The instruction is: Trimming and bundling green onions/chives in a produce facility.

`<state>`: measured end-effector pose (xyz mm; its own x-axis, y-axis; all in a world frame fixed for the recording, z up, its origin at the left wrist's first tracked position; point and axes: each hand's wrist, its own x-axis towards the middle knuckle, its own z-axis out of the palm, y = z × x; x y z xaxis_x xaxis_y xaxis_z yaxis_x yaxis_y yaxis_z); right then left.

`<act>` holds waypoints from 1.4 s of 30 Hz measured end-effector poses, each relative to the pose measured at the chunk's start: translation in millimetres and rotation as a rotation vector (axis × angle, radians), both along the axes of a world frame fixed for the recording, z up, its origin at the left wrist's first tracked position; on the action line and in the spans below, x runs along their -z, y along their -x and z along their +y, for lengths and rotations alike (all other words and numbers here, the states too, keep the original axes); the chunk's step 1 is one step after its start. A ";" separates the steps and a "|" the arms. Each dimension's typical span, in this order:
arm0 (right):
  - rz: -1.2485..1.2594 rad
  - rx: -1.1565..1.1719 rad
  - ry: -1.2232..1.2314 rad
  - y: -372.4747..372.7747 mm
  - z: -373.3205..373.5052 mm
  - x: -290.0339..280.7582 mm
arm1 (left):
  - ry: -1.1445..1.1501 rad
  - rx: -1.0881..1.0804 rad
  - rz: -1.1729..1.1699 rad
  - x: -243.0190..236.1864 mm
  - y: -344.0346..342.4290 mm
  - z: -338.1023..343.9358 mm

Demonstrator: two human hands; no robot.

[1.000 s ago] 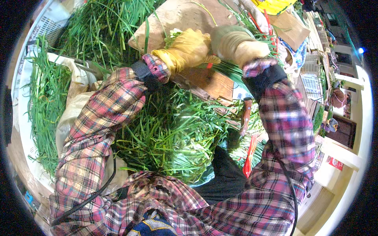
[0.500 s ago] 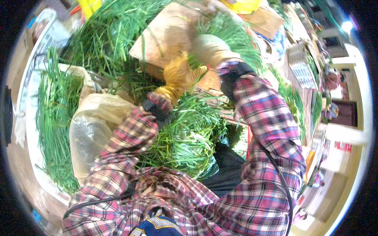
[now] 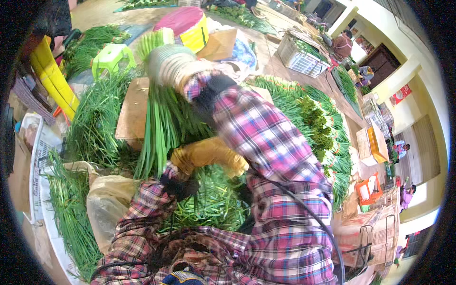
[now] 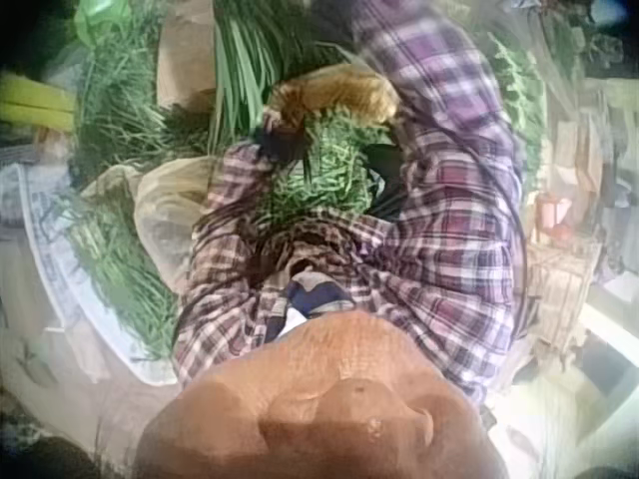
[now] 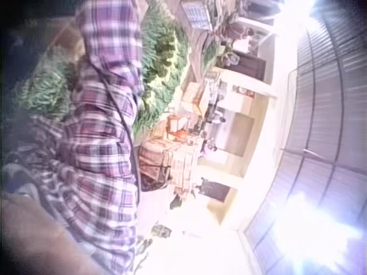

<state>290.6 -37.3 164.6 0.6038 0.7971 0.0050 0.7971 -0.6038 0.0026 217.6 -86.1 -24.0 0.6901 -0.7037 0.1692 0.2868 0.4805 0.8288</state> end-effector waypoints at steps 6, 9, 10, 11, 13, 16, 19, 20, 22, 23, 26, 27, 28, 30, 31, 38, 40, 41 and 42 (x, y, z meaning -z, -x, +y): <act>0.398 -0.419 -0.527 91.4 -118.6 14.7 | 0.184 -0.274 0.102 -23.9 14.9 52.6; 1.052 -0.348 -0.572 85.7 -149.9 52.7 | 0.290 -0.506 0.110 -36.6 16.3 82.7; 1.040 -0.359 -0.408 74.8 -151.4 54.7 | 0.306 -0.576 0.095 -43.0 16.8 90.6; 1.050 -0.345 -0.310 67.0 -144.9 47.1 | 0.319 -0.636 0.087 -50.2 20.5 100.7; 0.777 -0.417 -0.058 48.9 -127.9 42.7 | 0.344 -0.799 0.028 -63.8 25.5 127.3; 0.253 -0.430 -0.009 15.2 -91.0 22.7 | 0.331 -0.992 -0.118 -87.3 51.3 176.5; 0.022 -0.111 0.084 13.5 -53.7 -24.8 | 0.627 -1.040 0.018 -106.5 89.1 200.8; -0.003 -0.127 -0.109 12.5 -52.0 -31.2 | 0.634 -1.037 0.022 -102.3 87.6 202.6; -0.078 -0.085 -0.341 31.6 -54.3 -54.3 | 0.553 -0.533 0.003 -98.9 86.0 210.4; -0.075 -0.089 -0.336 30.5 -50.5 -52.1 | 0.504 -0.290 -0.002 -94.0 85.8 216.8; -0.262 -0.281 -0.454 16.0 -52.5 -32.4 | 0.305 -0.554 0.134 -76.8 61.5 192.2; -0.016 -0.255 -0.525 20.5 -55.4 -26.3 | 0.364 -0.934 0.346 -80.8 67.1 164.8; 0.220 -0.407 -0.613 33.7 -29.9 -15.4 | 0.335 -0.874 -0.250 -16.3 72.7 229.4; 0.510 -0.464 -0.607 20.3 -17.8 17.7 | 0.433 -0.694 -0.752 64.9 54.3 279.1; 0.550 -0.448 -0.606 14.5 -22.3 33.2 | 0.276 -0.806 -0.382 65.5 49.2 259.0; -0.061 -0.251 0.181 40.5 15.1 106.8 | 0.626 -1.061 0.304 69.7 28.3 136.6; -0.066 -0.288 0.105 39.5 10.5 122.4 | 0.768 -1.069 0.468 89.5 23.0 130.3; -0.040 -0.241 0.111 36.5 9.7 131.0 | 0.814 -1.095 0.532 96.0 21.3 126.6; -0.029 -0.234 0.106 32.8 11.7 145.2 | 0.802 -1.095 0.542 102.3 24.2 126.3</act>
